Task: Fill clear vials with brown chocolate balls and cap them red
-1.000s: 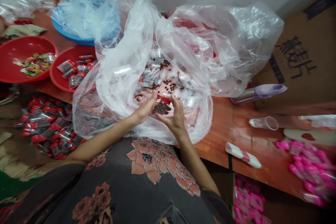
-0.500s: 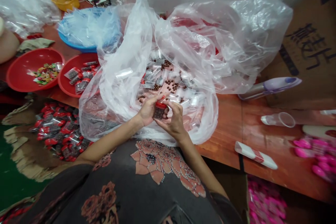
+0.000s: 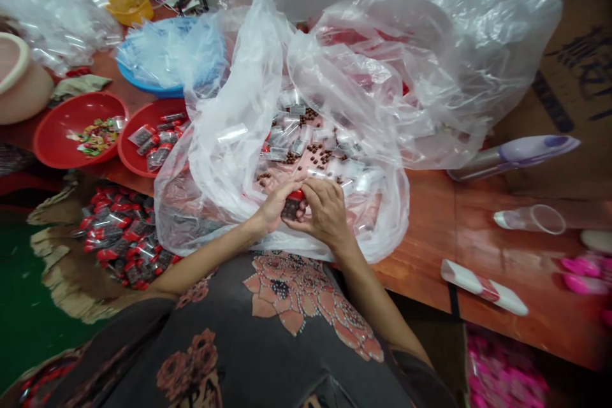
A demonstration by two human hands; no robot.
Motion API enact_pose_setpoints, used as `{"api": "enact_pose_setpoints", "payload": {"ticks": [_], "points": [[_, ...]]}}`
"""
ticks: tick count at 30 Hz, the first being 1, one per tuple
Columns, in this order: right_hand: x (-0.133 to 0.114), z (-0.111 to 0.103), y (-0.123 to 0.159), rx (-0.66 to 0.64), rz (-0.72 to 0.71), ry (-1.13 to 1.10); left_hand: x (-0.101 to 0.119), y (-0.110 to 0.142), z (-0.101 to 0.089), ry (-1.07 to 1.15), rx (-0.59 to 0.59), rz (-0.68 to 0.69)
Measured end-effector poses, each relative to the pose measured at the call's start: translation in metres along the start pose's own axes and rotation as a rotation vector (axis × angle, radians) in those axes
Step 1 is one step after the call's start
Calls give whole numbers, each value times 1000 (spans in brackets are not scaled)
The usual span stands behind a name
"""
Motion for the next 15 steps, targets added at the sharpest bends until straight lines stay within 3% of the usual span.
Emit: {"api": "enact_pose_setpoints", "payload": {"ticks": [4, 7, 9, 12, 14, 15], "points": [[-5, 7, 2, -4, -22, -18, -7, 6, 0, -133, 72, 89], [-6, 17, 4, -45, 40, -66, 16, 4, -12, -315, 90, 242], [1, 22, 6, -139, 93, -76, 57, 1, -33, -487, 197, 476], [20, 26, 7, -322, 131, -56, 141, 0, -86, -731, 502, 853], [32, 26, 3, -400, 130, -19, 193, 2, -131, -874, 661, 990], [35, 25, -2, -419, 122, 1, 213, 2, -153, -950, 712, 978]]}}
Point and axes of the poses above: each hand's wrist, its own y-axis away from the middle knuckle, its own z-axis out of the palm, x = y × z, the point moved 2 cm from there along -y, towards the middle knuckle, and after that the axes turned 11 degrees about z, right-handed, at the moved point
